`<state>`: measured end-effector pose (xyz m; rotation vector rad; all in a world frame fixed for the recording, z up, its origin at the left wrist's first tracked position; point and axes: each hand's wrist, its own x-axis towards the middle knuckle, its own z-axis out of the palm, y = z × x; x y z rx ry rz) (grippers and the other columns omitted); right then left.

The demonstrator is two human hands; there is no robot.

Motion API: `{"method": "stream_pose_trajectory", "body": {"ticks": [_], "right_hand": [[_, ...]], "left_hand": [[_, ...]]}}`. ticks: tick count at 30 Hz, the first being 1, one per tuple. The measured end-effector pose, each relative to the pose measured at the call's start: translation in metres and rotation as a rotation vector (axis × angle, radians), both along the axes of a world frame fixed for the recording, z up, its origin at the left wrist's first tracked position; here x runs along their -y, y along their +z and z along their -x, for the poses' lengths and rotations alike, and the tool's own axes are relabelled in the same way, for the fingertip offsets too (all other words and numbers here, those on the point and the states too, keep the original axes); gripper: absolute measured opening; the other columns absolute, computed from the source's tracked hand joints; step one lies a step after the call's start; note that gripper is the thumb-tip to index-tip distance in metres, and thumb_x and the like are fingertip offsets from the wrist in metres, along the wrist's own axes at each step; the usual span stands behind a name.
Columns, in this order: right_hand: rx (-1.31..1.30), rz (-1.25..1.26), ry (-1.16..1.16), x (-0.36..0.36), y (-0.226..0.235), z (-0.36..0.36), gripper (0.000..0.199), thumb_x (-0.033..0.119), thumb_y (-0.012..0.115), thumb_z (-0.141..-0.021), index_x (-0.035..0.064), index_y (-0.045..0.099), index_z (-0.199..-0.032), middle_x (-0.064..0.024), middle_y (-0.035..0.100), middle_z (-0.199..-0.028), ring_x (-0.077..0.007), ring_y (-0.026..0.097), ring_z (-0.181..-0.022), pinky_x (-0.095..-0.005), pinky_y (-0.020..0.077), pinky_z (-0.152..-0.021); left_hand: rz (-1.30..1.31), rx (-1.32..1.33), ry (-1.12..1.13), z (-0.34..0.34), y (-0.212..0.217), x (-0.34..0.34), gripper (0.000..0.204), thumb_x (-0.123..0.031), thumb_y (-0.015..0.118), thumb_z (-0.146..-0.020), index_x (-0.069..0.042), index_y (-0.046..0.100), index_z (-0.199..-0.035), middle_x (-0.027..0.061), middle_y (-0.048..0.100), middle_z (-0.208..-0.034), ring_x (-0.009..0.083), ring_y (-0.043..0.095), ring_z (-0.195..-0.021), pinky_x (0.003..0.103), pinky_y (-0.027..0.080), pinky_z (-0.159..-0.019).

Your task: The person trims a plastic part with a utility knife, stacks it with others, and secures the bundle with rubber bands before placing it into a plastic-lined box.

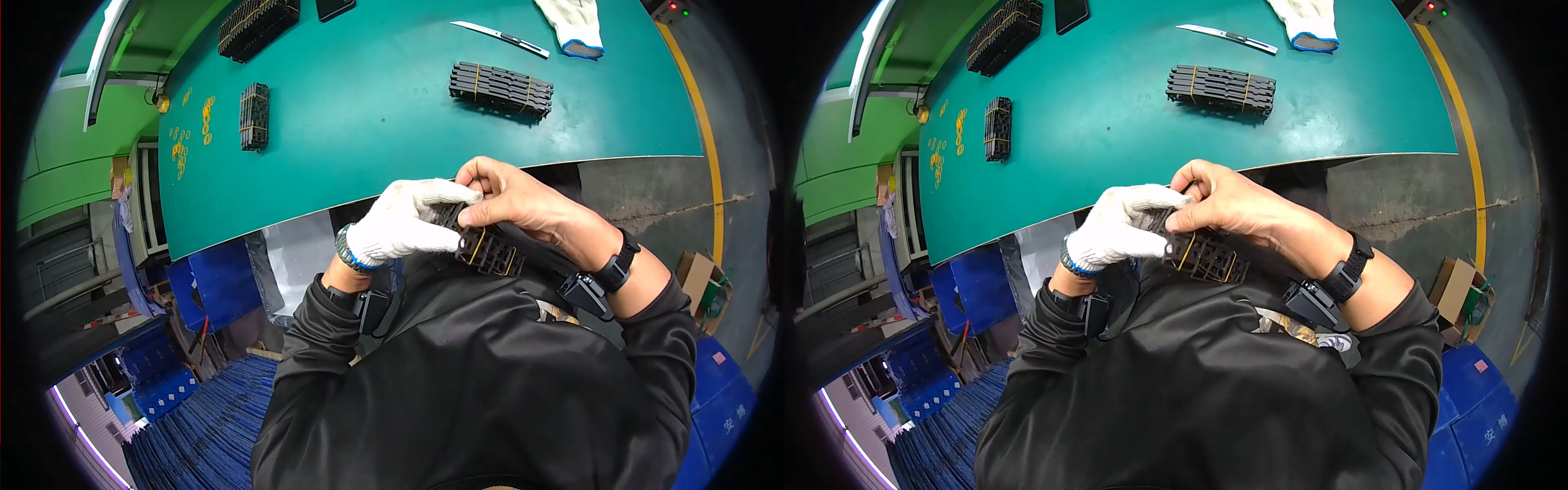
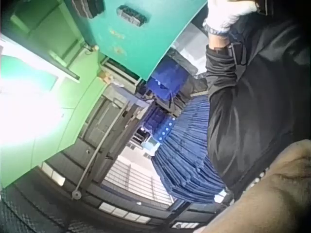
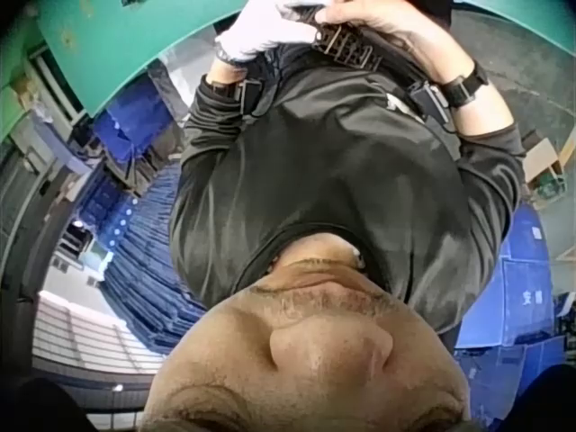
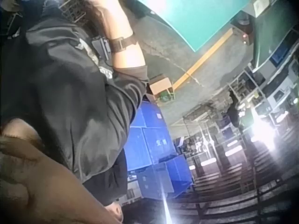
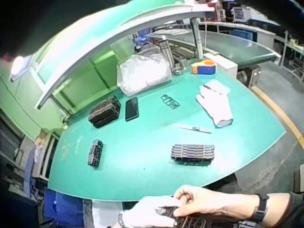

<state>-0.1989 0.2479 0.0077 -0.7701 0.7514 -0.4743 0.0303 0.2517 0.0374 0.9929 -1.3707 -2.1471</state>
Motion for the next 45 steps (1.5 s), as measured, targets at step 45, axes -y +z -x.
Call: {"method": "stream_pose_trajectory", "body": {"ticks": [45], "right_hand": [[-0.383, 0.884, -0.444, -0.046, 0.002, -0.003, 0.051, 0.013, 0.085, -0.083, -0.0036, 0.065, -0.128, -0.0177, 0.067, -0.123, -0.0266, 0.065, -0.114, -0.0359, 0.0494, -0.101]], "left_hand": [[0.006, 0.004, 0.157, -0.005, 0.006, 0.010, 0.064, 0.002, 0.080, -0.079, 0.003, 0.058, -0.139, 0.0122, 0.063, -0.134, 0.0199, 0.062, -0.121, 0.034, 0.051, -0.103]]}}
